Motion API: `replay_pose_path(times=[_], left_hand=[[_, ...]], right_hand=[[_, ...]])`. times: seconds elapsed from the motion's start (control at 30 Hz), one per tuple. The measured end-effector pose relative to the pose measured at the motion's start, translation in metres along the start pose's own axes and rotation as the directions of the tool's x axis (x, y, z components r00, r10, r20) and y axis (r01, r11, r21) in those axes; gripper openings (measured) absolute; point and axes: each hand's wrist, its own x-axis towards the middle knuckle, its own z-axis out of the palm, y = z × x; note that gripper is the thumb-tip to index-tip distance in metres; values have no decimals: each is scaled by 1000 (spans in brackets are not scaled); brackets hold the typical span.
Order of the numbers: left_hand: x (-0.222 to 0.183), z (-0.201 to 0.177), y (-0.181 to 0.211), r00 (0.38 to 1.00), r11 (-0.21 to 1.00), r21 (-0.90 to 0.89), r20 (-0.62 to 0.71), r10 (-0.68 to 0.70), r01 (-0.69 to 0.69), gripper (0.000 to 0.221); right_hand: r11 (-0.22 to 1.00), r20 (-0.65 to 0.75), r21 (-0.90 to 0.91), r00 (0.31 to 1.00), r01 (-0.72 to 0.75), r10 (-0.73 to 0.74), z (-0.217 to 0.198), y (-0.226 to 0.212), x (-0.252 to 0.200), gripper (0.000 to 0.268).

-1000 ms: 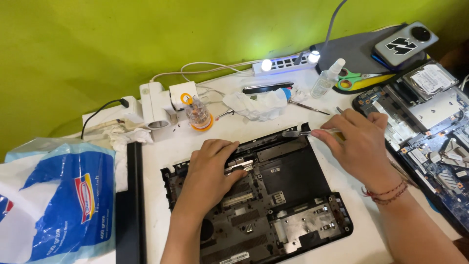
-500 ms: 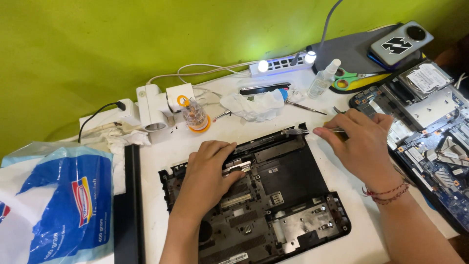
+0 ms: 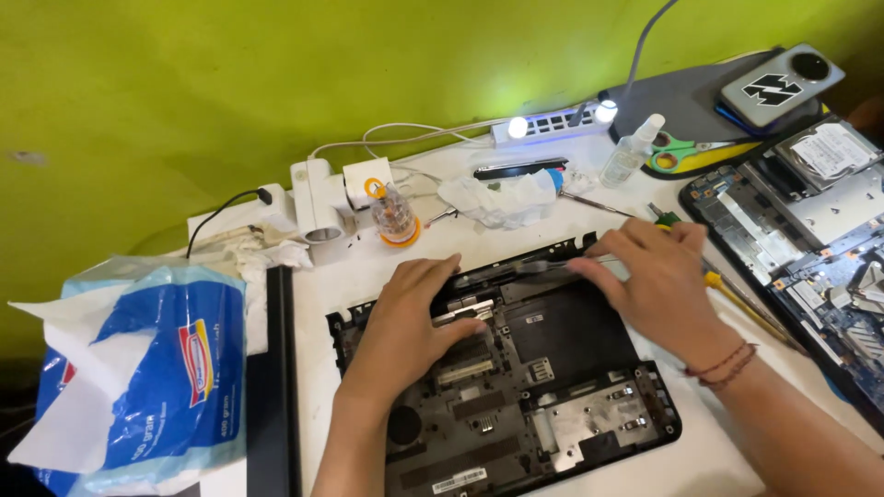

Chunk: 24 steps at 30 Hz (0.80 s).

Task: Cleaning and inspecting the internal components of a laptop using a small tool and a tissue

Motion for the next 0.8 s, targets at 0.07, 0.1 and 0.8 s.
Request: replay_pose_path(times=[0.07, 0.1, 0.8], left_hand=[[-4, -6, -8, 998, 999, -5, -51, -42, 41, 69], [-8, -9, -11, 992, 996, -13, -92, -84, 84, 69], [-58, -1, -53, 912, 998, 2, -406, -61, 68, 49]], right_hand=[[998, 20, -56, 1000, 15, -14, -6, 19, -4, 27], [994, 45, -110, 999, 24, -19, -9, 28, -8, 29], [963, 152, 228, 972, 142, -180, 29, -44, 44, 28]])
